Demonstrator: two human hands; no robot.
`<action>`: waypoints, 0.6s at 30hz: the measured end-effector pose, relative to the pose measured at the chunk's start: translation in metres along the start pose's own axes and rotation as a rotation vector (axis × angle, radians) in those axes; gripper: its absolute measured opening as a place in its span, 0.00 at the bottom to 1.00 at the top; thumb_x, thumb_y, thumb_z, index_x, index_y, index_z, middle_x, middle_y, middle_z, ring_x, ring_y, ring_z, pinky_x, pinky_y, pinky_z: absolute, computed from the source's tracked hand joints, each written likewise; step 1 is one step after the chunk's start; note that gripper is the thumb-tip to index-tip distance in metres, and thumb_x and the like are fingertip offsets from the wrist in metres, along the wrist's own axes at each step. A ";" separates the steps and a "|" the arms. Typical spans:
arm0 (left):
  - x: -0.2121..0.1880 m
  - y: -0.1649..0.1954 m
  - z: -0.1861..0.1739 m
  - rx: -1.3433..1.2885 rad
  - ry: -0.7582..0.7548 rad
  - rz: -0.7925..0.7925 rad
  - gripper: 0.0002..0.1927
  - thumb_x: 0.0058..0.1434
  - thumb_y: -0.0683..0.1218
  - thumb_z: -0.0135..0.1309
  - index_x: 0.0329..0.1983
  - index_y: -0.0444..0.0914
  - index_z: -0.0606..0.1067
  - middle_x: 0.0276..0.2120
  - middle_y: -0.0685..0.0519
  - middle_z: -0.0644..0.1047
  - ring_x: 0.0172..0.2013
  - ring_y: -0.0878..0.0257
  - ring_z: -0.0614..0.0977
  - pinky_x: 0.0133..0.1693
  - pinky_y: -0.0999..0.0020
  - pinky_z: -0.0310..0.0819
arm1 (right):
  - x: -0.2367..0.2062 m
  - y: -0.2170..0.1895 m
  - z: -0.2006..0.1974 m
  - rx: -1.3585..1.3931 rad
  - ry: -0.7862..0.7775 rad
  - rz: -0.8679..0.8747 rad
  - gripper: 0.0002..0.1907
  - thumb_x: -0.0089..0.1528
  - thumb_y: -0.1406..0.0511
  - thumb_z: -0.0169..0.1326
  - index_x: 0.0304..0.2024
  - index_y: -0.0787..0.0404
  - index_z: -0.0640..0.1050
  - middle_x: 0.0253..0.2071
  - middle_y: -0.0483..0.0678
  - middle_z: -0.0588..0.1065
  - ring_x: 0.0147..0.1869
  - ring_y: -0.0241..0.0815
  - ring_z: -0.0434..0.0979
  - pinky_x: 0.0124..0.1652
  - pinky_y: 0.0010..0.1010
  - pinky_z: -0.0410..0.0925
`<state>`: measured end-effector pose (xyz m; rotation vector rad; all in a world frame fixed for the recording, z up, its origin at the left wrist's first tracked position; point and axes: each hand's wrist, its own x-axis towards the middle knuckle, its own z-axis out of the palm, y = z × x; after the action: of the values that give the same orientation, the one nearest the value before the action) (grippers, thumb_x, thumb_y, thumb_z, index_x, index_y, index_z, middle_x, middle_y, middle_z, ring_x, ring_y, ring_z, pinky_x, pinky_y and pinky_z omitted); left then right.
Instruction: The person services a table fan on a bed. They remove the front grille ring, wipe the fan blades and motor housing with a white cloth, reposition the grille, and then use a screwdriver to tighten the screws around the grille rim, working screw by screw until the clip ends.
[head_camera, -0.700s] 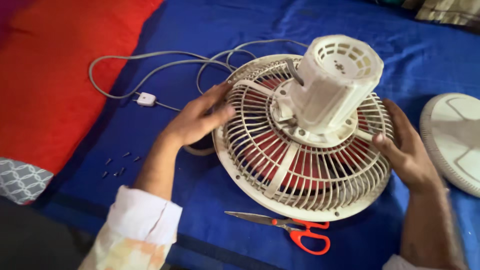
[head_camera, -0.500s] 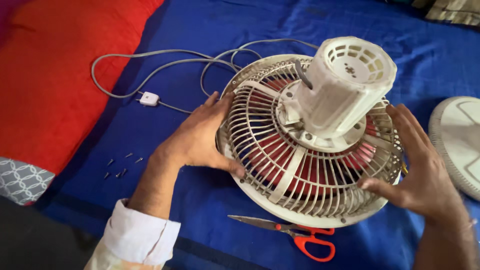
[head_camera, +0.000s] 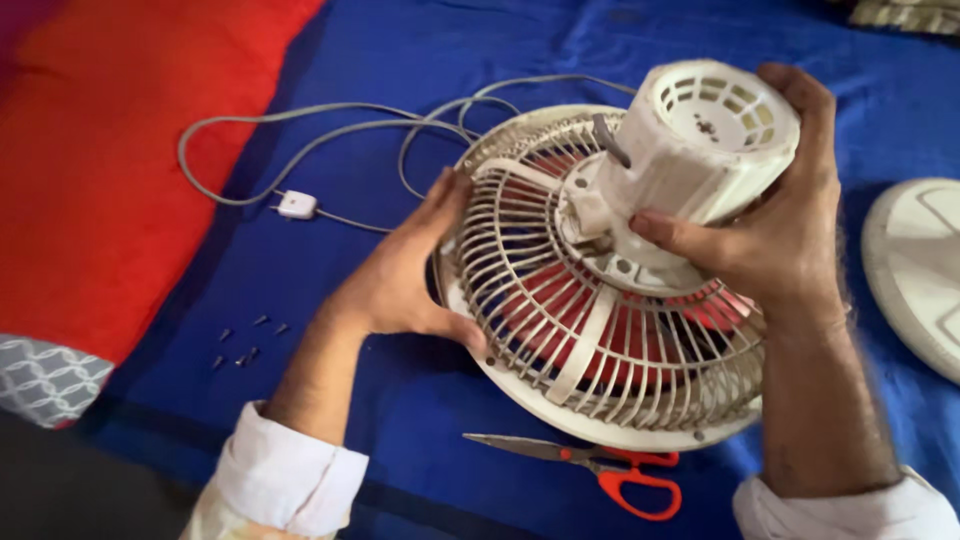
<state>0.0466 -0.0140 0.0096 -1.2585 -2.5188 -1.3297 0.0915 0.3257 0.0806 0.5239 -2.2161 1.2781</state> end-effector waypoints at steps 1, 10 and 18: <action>-0.005 -0.007 0.003 -0.138 0.001 0.012 0.73 0.42 0.71 0.67 0.79 0.30 0.44 0.79 0.33 0.45 0.80 0.44 0.42 0.76 0.55 0.38 | -0.005 0.002 -0.001 0.008 0.003 0.008 0.57 0.50 0.63 0.77 0.71 0.67 0.55 0.64 0.56 0.71 0.68 0.46 0.75 0.70 0.39 0.71; -0.020 -0.027 0.028 -0.752 0.093 -0.116 0.62 0.64 0.76 0.47 0.81 0.33 0.34 0.82 0.41 0.40 0.81 0.52 0.41 0.76 0.57 0.32 | -0.031 0.030 -0.010 0.093 0.049 -0.021 0.55 0.54 0.65 0.79 0.72 0.66 0.56 0.61 0.52 0.69 0.69 0.44 0.75 0.70 0.36 0.69; -0.014 -0.017 0.031 -0.903 0.006 -0.427 0.52 0.63 0.60 0.55 0.81 0.45 0.40 0.68 0.43 0.68 0.61 0.54 0.74 0.55 0.57 0.75 | -0.028 0.046 -0.016 0.211 0.129 -0.102 0.52 0.59 0.65 0.77 0.76 0.66 0.58 0.65 0.52 0.69 0.68 0.43 0.70 0.70 0.36 0.65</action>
<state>0.0548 -0.0057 -0.0266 -0.7287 -2.2855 -2.7417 0.0917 0.3634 0.0393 0.6072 -1.9363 1.4581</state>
